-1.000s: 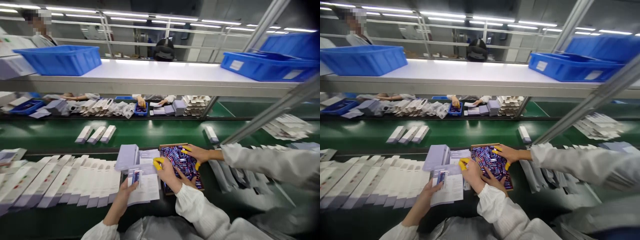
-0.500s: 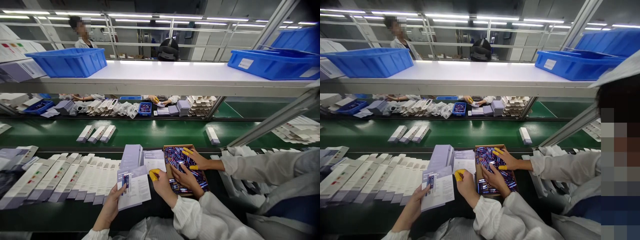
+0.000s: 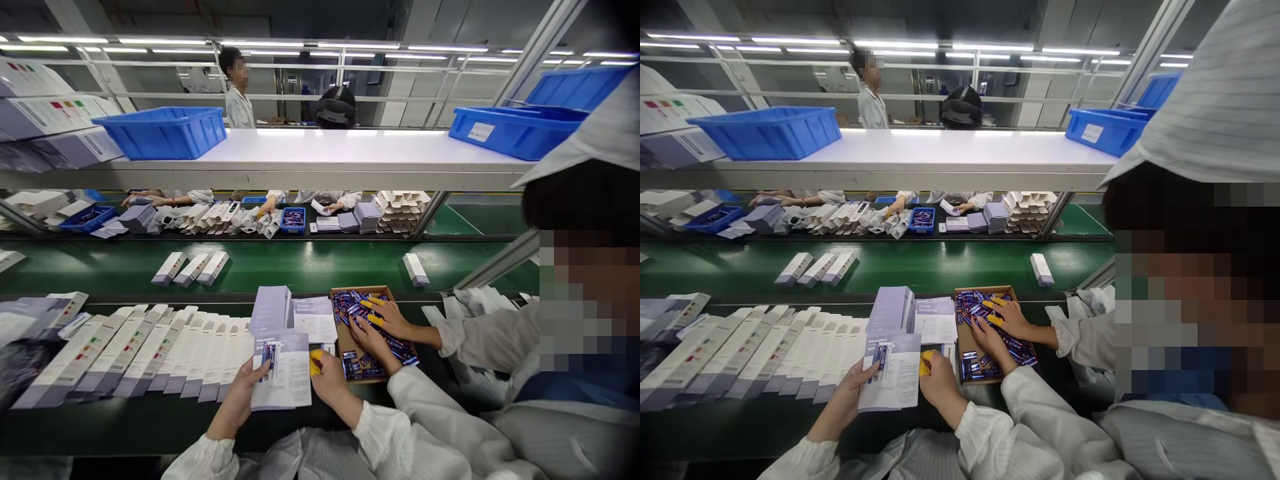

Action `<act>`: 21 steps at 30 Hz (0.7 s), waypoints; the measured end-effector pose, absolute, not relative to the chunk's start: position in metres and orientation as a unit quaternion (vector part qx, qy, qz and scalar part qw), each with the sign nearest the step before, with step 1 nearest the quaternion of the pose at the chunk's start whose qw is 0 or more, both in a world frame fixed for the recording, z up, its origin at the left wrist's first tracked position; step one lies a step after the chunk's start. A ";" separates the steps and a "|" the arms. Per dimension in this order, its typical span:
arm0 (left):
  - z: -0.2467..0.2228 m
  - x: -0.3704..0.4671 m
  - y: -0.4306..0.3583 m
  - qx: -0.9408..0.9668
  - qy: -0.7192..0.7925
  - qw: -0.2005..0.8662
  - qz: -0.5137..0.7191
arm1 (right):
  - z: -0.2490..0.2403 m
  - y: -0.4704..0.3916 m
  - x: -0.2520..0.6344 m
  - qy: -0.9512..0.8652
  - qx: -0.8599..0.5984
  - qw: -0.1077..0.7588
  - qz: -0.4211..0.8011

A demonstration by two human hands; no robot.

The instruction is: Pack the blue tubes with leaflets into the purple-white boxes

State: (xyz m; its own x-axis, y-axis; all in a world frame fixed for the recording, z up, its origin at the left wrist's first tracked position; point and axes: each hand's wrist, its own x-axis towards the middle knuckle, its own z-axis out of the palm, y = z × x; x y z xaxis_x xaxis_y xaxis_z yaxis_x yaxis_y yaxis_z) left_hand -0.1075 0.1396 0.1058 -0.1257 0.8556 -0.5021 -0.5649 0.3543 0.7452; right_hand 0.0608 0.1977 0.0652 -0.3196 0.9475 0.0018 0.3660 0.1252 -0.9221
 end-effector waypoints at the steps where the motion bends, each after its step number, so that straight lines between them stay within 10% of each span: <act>1: 0.105 -0.109 0.139 0.144 0.510 0.648 0.548 | 0.065 0.194 0.060 -0.679 -0.490 0.316 0.446; 21: 0.095 -0.141 0.116 0.110 0.471 0.644 0.593 | 0.060 0.158 0.047 -0.785 -0.484 0.137 0.362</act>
